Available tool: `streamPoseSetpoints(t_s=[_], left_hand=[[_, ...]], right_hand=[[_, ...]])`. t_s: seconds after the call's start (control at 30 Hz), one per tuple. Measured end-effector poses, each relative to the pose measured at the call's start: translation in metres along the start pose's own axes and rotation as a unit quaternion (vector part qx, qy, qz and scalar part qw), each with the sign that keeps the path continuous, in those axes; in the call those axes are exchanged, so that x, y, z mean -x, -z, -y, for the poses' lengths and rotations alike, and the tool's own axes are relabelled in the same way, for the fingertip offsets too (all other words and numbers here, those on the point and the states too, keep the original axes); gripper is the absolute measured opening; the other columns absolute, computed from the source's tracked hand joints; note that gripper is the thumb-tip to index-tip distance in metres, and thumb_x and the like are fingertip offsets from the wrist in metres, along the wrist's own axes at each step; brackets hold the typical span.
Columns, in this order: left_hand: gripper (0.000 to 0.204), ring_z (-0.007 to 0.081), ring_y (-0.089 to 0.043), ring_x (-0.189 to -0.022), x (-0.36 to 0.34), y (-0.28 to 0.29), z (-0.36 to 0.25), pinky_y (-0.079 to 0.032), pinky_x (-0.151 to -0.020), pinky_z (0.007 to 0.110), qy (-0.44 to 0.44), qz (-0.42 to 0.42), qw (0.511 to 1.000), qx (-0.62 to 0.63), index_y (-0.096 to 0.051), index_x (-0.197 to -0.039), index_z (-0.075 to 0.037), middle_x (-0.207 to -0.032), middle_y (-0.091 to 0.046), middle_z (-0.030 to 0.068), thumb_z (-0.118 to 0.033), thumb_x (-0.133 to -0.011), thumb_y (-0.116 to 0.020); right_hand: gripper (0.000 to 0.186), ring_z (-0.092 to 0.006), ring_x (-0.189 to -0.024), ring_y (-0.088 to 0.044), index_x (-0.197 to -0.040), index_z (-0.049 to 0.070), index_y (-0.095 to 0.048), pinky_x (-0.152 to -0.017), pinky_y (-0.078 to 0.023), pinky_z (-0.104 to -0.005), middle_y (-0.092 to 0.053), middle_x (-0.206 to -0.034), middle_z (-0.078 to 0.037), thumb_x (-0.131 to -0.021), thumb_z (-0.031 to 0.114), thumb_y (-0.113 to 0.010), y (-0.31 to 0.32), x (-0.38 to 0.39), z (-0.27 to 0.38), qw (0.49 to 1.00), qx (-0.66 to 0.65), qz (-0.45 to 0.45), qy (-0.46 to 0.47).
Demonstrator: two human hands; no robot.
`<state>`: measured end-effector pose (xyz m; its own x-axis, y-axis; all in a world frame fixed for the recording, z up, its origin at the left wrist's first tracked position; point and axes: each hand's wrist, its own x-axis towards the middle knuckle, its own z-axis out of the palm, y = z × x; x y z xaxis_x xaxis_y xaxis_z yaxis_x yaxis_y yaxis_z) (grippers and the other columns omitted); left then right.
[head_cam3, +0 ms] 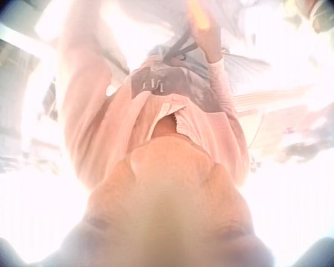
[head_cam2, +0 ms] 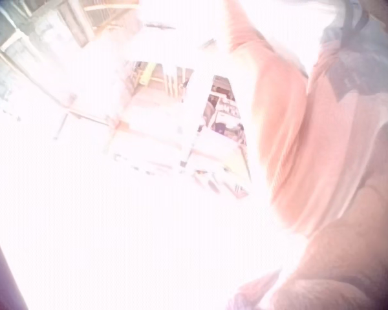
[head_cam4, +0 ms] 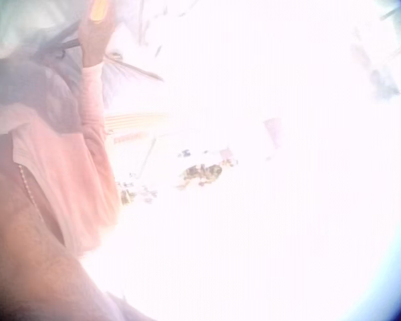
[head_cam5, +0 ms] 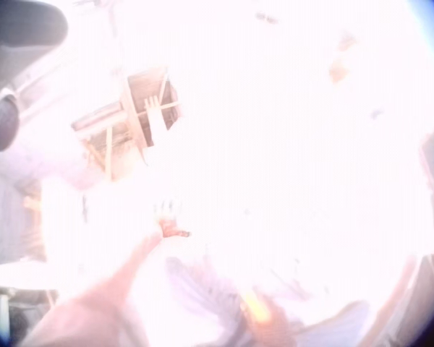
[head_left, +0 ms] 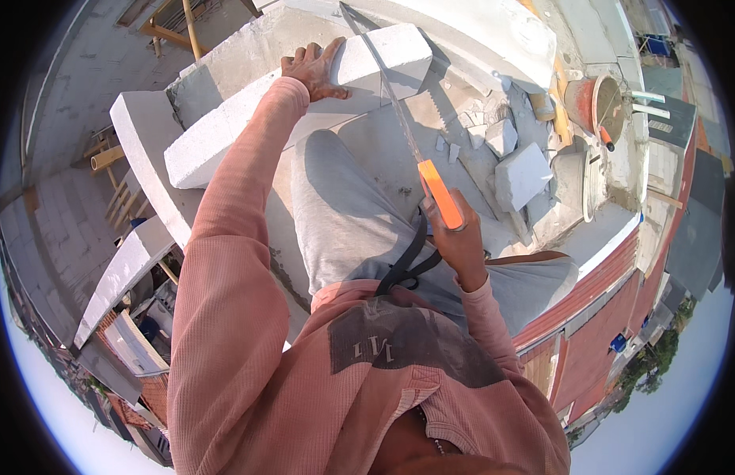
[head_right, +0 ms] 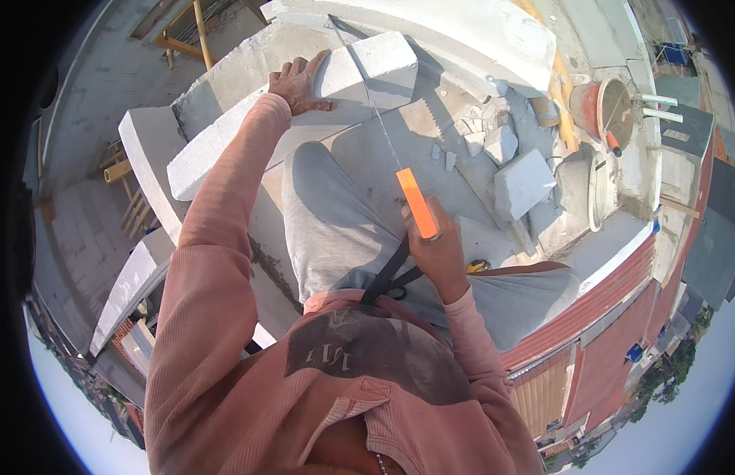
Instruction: The person uses a saw to cut a lightweight brick and then applies mortar from a bucket to glue it onto a wall.
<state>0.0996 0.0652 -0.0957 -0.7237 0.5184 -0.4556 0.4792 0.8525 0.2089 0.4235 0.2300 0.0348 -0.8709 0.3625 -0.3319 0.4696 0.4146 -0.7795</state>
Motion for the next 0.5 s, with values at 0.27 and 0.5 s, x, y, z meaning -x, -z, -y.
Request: streamPoseSetpoints(t_s=[0.27, 0.5], left_hand=[[0.126, 0.0388, -0.042, -0.139, 0.012, 0.000, 0.006, -0.034, -0.108, 0.060, 0.006, -0.007, 1.000, -0.005, -0.015, -0.162, -0.035, -0.142, -0.047, 0.0176, -0.057, -0.061, -0.087], [0.128, 0.0406, -0.041, -0.140, -0.006, -0.006, 0.019, -0.033, -0.109, 0.061, -0.011, -0.006, 1.000, 0.007, -0.014, -0.162, -0.036, -0.145, -0.045, 0.0192, -0.057, -0.060, -0.087]], right_hand=[[0.018, -0.0336, -0.061, -0.062, -0.089, 0.000, -0.055, -0.059, -0.048, -0.0379, -0.058, -0.070, -0.015, -0.096, 0.012, -0.067, 0.039, 0.102, 0.017, 0.998, 0.023, -0.024, -0.052], [0.021, -0.0187, -0.063, -0.051, -0.093, 0.000, -0.058, -0.062, -0.045, -0.0338, -0.055, -0.071, -0.010, -0.097, 0.018, -0.068, -0.001, 0.028, 0.004, 0.999, -0.015, -0.001, -0.051]])
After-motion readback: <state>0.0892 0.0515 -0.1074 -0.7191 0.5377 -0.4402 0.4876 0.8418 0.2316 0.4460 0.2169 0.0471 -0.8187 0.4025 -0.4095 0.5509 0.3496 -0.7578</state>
